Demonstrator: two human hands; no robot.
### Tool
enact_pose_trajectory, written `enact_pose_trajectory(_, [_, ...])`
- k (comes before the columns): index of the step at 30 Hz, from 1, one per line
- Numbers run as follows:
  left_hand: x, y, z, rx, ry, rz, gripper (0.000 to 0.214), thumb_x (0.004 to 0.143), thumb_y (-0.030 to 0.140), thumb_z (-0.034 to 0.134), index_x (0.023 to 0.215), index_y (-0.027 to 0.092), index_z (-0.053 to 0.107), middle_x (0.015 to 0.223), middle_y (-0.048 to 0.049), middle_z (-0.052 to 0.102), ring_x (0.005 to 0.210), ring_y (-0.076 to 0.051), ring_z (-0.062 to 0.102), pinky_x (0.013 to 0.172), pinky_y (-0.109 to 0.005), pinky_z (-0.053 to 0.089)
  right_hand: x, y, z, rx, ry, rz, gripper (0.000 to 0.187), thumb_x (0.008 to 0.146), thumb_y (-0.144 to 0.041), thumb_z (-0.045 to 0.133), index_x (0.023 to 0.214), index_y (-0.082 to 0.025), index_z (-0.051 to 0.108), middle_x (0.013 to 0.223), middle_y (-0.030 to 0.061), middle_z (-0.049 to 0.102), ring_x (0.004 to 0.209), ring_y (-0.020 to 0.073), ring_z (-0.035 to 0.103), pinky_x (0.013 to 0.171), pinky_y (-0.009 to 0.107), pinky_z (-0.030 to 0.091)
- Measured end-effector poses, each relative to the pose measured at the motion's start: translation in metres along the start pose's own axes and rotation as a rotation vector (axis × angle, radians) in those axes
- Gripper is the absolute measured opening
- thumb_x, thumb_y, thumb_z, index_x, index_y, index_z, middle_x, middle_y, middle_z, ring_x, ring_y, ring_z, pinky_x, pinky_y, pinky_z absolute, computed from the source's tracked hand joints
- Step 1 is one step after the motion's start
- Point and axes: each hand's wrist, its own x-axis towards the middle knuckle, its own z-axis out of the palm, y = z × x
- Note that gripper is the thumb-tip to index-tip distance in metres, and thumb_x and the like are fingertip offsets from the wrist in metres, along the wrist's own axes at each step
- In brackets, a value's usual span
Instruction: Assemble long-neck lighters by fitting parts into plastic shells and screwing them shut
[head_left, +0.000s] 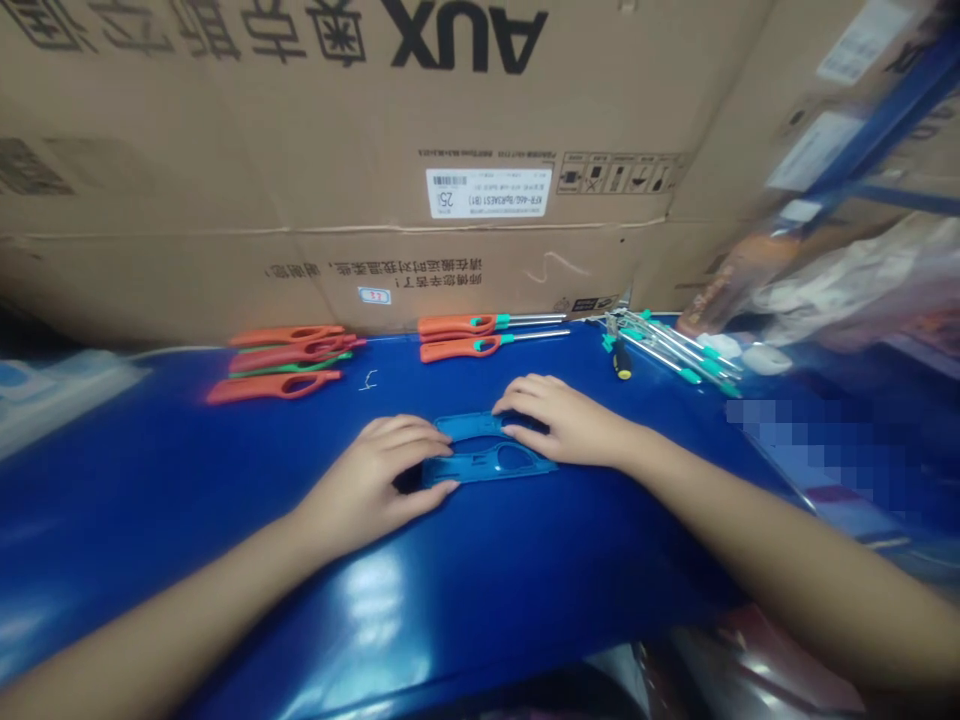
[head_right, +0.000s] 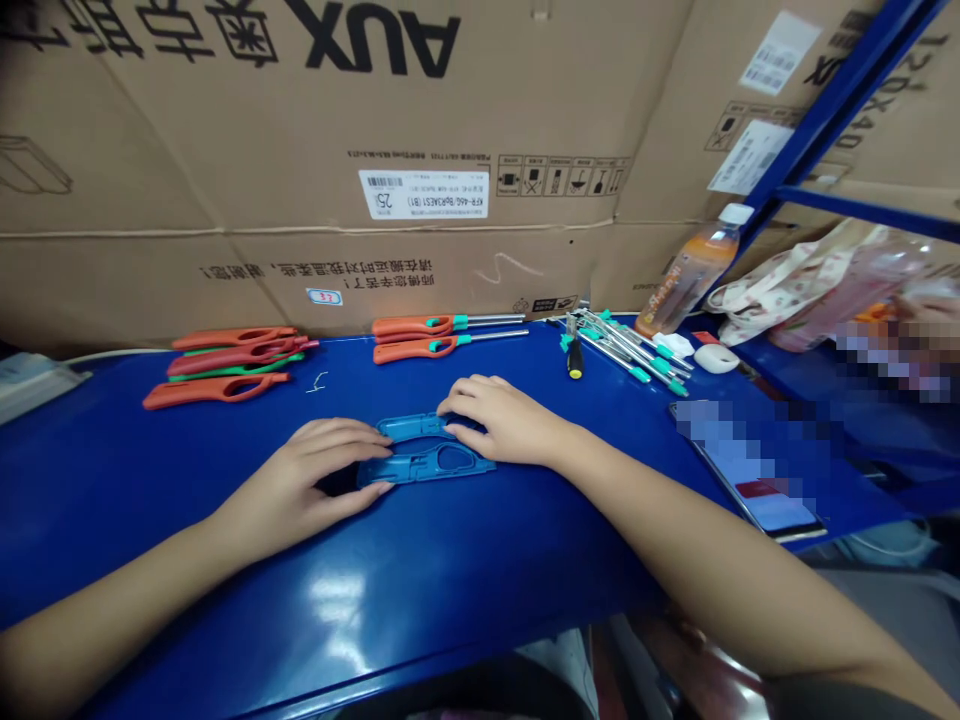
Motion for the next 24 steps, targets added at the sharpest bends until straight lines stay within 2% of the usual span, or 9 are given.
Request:
enact_pose_trajectory(6, [-0.001, 0.003, 0.004, 0.073, 0.002, 0.094, 0.032, 0.095, 0.035, 0.067, 0.124, 0.021, 0.065, 0.12, -0.0065, 0.073, 0.113, -0.023, 0.065, 0.101, -0.041, 0.048, 0.001, 0.0, 0.003, -0.03, 0.028, -0.051, 0.025, 0.101, -0.031, 0.054, 0.119, -0.022, 0.068, 0.118, 0.0072, 0.069, 0.109, 0.0207, 0.062, 0.093, 0.038, 0.044])
enact_pose_trajectory(8, [-0.001, 0.003, 0.005, 0.084, -0.011, 0.124, 0.032, 0.097, 0.032, 0.065, 0.126, 0.021, 0.065, 0.122, -0.0065, 0.072, 0.113, -0.023, 0.066, 0.1, -0.04, 0.049, 0.002, 0.001, -0.003, -0.115, 0.041, 0.003, 0.026, 0.101, -0.033, 0.053, 0.121, -0.024, 0.068, 0.121, 0.0047, 0.069, 0.11, 0.0192, 0.062, 0.094, 0.036, 0.044])
enact_pose_trajectory(11, [-0.001, 0.003, 0.005, 0.099, -0.002, 0.157, 0.027, 0.097, 0.031, 0.064, 0.122, 0.022, 0.069, 0.116, -0.0054, 0.075, 0.109, -0.023, 0.068, 0.098, -0.04, 0.051, 0.0, 0.013, -0.021, -0.271, 0.122, 0.233, 0.028, 0.1, -0.037, 0.053, 0.122, -0.027, 0.067, 0.125, 0.0026, 0.068, 0.118, 0.0199, 0.06, 0.101, 0.036, 0.042])
enact_pose_trajectory(14, [0.0, 0.002, 0.003, 0.109, 0.016, 0.16, 0.025, 0.096, 0.032, 0.065, 0.117, 0.021, 0.071, 0.111, -0.0055, 0.076, 0.105, -0.023, 0.069, 0.095, -0.04, 0.052, -0.009, 0.037, -0.043, -0.359, 0.226, 0.504, 0.031, 0.099, -0.032, 0.05, 0.122, -0.018, 0.067, 0.126, 0.0118, 0.065, 0.122, 0.0282, 0.057, 0.105, 0.042, 0.041])
enact_pose_trajectory(17, [0.0, 0.002, 0.001, 0.109, 0.021, 0.144, 0.025, 0.095, 0.033, 0.066, 0.115, 0.02, 0.071, 0.11, -0.0062, 0.076, 0.104, -0.023, 0.069, 0.094, -0.04, 0.052, -0.022, 0.067, -0.06, -0.421, 0.287, 0.829, 0.031, 0.097, -0.027, 0.05, 0.117, -0.011, 0.067, 0.124, 0.0213, 0.063, 0.12, 0.0368, 0.057, 0.099, 0.049, 0.044])
enact_pose_trajectory(19, [0.0, 0.003, 0.001, 0.106, 0.019, 0.133, 0.025, 0.094, 0.035, 0.066, 0.114, 0.02, 0.07, 0.11, -0.0064, 0.076, 0.104, -0.023, 0.069, 0.094, -0.04, 0.052, -0.03, 0.083, -0.066, -0.414, 0.27, 1.013, 0.032, 0.098, -0.032, 0.051, 0.114, -0.009, 0.067, 0.119, 0.0232, 0.065, 0.113, 0.0365, 0.062, 0.093, 0.048, 0.049])
enact_pose_trajectory(21, [0.0, 0.003, 0.002, 0.103, 0.012, 0.125, 0.024, 0.095, 0.036, 0.066, 0.113, 0.02, 0.069, 0.109, -0.0063, 0.075, 0.104, -0.023, 0.069, 0.094, -0.04, 0.052, -0.036, 0.095, -0.067, -0.366, 0.204, 1.153, 0.04, 0.098, -0.044, 0.054, 0.112, -0.009, 0.067, 0.11, 0.0207, 0.068, 0.103, 0.0328, 0.066, 0.085, 0.045, 0.053])
enact_pose_trajectory(24, [0.0, 0.003, 0.002, 0.099, 0.001, 0.118, 0.024, 0.095, 0.036, 0.065, 0.113, 0.021, 0.069, 0.11, -0.0061, 0.075, 0.104, -0.023, 0.069, 0.094, -0.041, 0.052, -0.038, 0.105, -0.064, -0.29, 0.084, 1.245, 0.039, 0.097, -0.047, 0.059, 0.118, -0.014, 0.064, 0.116, 0.0121, 0.067, 0.101, 0.0237, 0.067, 0.087, 0.043, 0.057])
